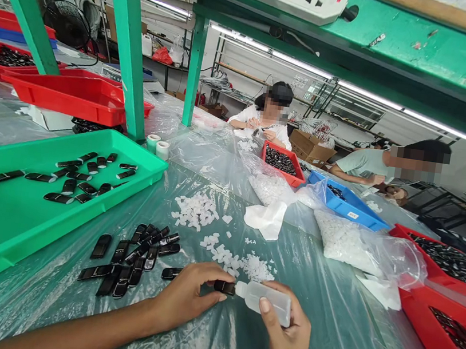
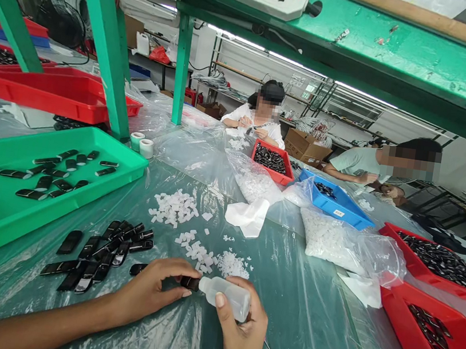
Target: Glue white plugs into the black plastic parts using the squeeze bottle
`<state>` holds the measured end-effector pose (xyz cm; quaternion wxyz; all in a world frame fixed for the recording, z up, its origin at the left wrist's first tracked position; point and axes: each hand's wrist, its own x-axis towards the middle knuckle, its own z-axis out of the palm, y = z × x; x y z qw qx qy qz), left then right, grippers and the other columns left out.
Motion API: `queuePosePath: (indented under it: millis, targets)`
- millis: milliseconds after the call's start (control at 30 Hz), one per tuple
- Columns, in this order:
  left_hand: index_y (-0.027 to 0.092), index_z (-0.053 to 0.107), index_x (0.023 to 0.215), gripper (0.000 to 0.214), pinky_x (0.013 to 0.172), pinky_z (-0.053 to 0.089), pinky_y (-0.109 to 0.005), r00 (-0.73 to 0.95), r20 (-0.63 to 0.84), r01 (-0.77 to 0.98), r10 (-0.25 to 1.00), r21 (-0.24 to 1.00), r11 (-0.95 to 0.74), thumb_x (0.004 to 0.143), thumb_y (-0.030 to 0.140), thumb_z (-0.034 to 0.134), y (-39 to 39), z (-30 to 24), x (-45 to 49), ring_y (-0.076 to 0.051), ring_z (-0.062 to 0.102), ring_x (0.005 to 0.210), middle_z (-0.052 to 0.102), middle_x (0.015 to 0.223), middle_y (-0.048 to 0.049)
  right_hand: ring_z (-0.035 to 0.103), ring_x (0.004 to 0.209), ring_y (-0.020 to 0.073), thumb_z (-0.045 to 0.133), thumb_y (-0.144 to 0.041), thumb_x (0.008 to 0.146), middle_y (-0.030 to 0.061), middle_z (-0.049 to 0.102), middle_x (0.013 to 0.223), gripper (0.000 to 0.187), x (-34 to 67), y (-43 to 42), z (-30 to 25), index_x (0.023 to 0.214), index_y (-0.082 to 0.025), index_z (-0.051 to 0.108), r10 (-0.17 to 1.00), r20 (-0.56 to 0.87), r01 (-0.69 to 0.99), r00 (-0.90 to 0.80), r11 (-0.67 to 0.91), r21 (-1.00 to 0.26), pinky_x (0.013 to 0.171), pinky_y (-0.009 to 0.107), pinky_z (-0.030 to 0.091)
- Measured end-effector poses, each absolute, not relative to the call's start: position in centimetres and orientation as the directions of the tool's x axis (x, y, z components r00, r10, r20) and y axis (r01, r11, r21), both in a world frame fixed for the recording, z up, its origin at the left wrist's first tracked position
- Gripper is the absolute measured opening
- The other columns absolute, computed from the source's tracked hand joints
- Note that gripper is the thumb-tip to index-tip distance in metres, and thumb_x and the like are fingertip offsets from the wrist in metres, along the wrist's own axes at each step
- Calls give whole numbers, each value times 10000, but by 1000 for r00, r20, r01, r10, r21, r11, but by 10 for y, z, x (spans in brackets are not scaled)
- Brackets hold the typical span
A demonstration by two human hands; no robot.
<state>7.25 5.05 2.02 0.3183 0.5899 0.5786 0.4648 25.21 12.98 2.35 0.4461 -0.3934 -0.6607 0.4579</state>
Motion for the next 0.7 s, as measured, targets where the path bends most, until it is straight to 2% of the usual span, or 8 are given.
queuePosePath:
  millis: [100, 433, 700]
  targets:
    - [270, 649, 1034, 256, 624, 431, -178, -106, 170, 394, 980, 912, -116, 812, 158, 590, 50, 21, 73, -173, 591, 894, 654, 990, -7, 526, 547, 136, 684, -412, 668, 15, 615, 669, 269, 251, 127, 24, 786, -174, 639, 944, 201, 101, -262, 234, -967, 492, 215, 418]
    - [255, 653, 1052, 256, 678, 454, -213, -142, 64, 320, 988, 947, -16, 814, 199, 576, 50, 21, 75, -186, 595, 860, 671, 1005, -16, 504, 540, 131, 653, -449, 691, 17, 606, 654, 303, 253, 131, 23, 819, -175, 644, 949, 164, 78, -269, 191, -978, 479, 204, 410]
    - [248, 652, 1000, 225, 699, 427, -204, -127, 153, 355, 980, 930, -99, 797, 165, 602, 50, 21, 75, -153, 575, 803, 669, 905, 9, 537, 578, 141, 664, -424, 692, 20, 620, 690, 279, 252, 130, 21, 831, -184, 639, 941, 178, 65, -286, 205, -977, 511, 209, 434]
